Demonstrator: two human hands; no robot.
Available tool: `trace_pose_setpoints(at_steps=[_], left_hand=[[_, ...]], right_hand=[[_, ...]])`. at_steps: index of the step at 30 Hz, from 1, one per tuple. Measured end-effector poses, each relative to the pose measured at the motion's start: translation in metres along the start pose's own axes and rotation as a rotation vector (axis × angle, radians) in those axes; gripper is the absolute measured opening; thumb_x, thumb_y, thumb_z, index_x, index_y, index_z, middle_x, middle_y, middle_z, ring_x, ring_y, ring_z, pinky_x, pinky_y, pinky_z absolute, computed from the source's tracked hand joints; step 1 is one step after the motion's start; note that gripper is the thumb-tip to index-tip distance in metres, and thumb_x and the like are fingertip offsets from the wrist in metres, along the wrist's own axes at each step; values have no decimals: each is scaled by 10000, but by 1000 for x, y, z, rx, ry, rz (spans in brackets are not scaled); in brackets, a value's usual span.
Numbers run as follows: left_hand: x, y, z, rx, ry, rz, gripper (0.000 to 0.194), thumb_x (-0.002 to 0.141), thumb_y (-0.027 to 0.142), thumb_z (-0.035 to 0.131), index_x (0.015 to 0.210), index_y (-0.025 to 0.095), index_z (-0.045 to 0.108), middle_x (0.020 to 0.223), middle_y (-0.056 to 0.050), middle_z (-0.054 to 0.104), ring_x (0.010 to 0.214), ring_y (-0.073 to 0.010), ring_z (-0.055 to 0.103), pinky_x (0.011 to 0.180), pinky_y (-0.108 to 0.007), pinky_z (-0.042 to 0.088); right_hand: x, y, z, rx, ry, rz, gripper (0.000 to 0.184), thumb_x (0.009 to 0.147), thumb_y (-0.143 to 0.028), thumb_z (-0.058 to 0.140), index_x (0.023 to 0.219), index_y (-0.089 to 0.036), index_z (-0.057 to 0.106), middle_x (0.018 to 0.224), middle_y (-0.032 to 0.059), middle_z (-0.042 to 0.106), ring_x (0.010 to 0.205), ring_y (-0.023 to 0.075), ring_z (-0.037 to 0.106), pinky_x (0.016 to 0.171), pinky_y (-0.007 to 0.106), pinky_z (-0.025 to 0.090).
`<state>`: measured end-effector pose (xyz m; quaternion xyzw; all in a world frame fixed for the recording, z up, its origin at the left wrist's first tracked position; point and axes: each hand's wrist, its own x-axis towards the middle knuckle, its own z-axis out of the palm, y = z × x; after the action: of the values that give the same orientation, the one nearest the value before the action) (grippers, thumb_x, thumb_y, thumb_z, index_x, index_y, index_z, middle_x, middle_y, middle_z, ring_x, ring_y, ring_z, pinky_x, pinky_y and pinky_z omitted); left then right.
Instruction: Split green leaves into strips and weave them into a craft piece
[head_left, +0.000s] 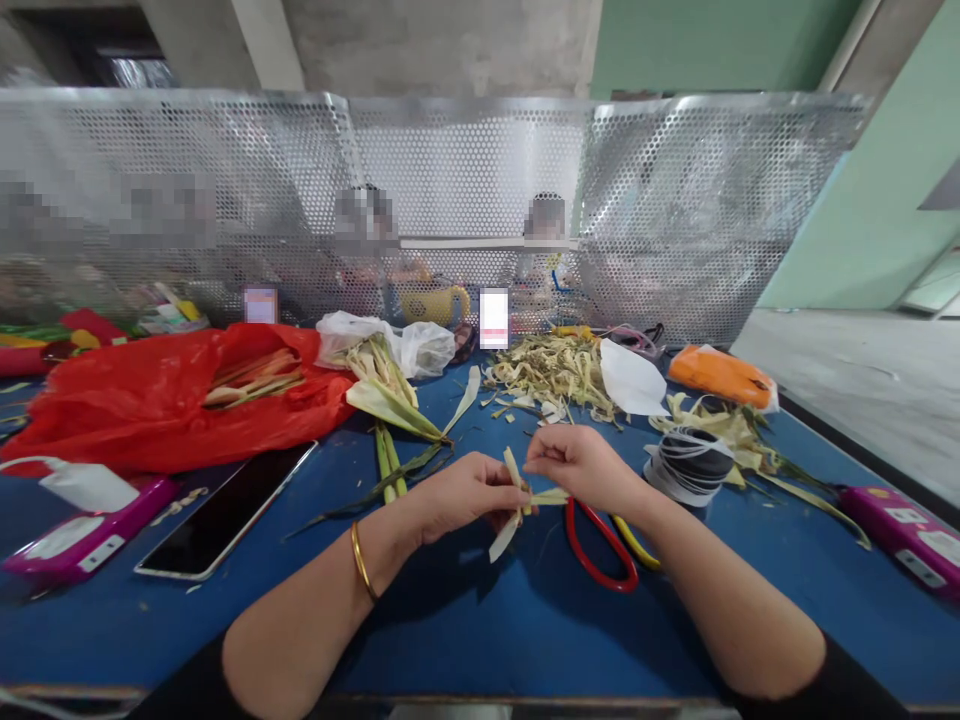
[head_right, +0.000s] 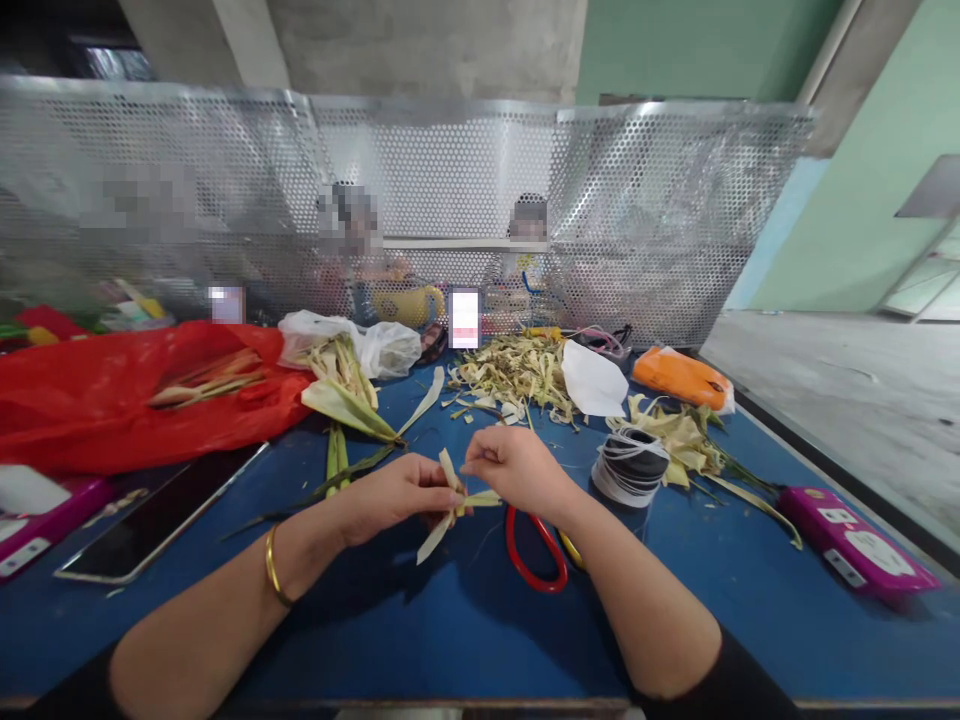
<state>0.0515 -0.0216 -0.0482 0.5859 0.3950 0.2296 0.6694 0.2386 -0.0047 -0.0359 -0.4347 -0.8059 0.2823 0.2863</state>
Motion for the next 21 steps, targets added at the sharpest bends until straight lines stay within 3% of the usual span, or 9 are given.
trace_pose_setpoints(at_steps=[2,4,7,9,12,15,19,21], left_hand=[[-2,2,0,1,-74,23,242,682,362,721,728,125,700,649,-24,632,573,-109,537,587,-219,435],[-2,3,1,-39,-60,54,253,687,363,721,765,124,703,679,-29,640,598,-111,546,604,-218,441],[2,2,1,-138,111,95,258,686,365,724,778,126,693,674,-24,639,592,-113,553,602,-222,450],[7,1,1,-188,241,124,251,687,366,723,754,129,677,647,-17,629,566,-114,549,582,-228,454],[14,-2,-1,-198,379,164,252,700,374,710,692,130,648,612,-13,619,545,-118,550,576,-241,463],[17,-5,-1,-187,455,167,252,708,368,694,656,128,634,597,-14,618,526,-113,539,574,-243,466],[16,-5,1,-175,482,168,267,678,369,718,621,122,634,562,-6,596,491,-91,487,525,-212,426],[15,-5,2,-163,468,169,285,669,380,729,597,120,635,547,-8,593,485,-87,474,513,-203,411]], right_hand=[[2,5,1,186,-63,133,187,730,-274,631,595,-170,556,491,-75,385,489,78,337,501,224,266],[3,10,3,369,-87,261,213,687,-323,648,583,-172,543,470,-78,393,460,72,323,469,222,262],[5,14,9,502,-36,373,215,637,-356,659,598,-174,550,497,-60,458,443,76,356,435,221,283],[5,16,15,513,16,369,214,637,-363,656,616,-180,548,514,-58,460,445,79,368,434,222,301],[3,15,24,449,72,296,218,705,-360,608,612,-195,501,510,-67,416,453,82,360,447,223,301],[-2,7,29,239,120,94,215,795,-292,552,617,-196,480,545,-54,420,518,96,384,505,230,313],[-8,-6,29,69,200,-247,160,863,-218,504,712,-194,549,818,27,547,782,144,516,706,261,408],[-8,-8,28,167,190,-275,176,892,-241,482,737,-196,552,892,47,578,849,157,549,765,278,434]])
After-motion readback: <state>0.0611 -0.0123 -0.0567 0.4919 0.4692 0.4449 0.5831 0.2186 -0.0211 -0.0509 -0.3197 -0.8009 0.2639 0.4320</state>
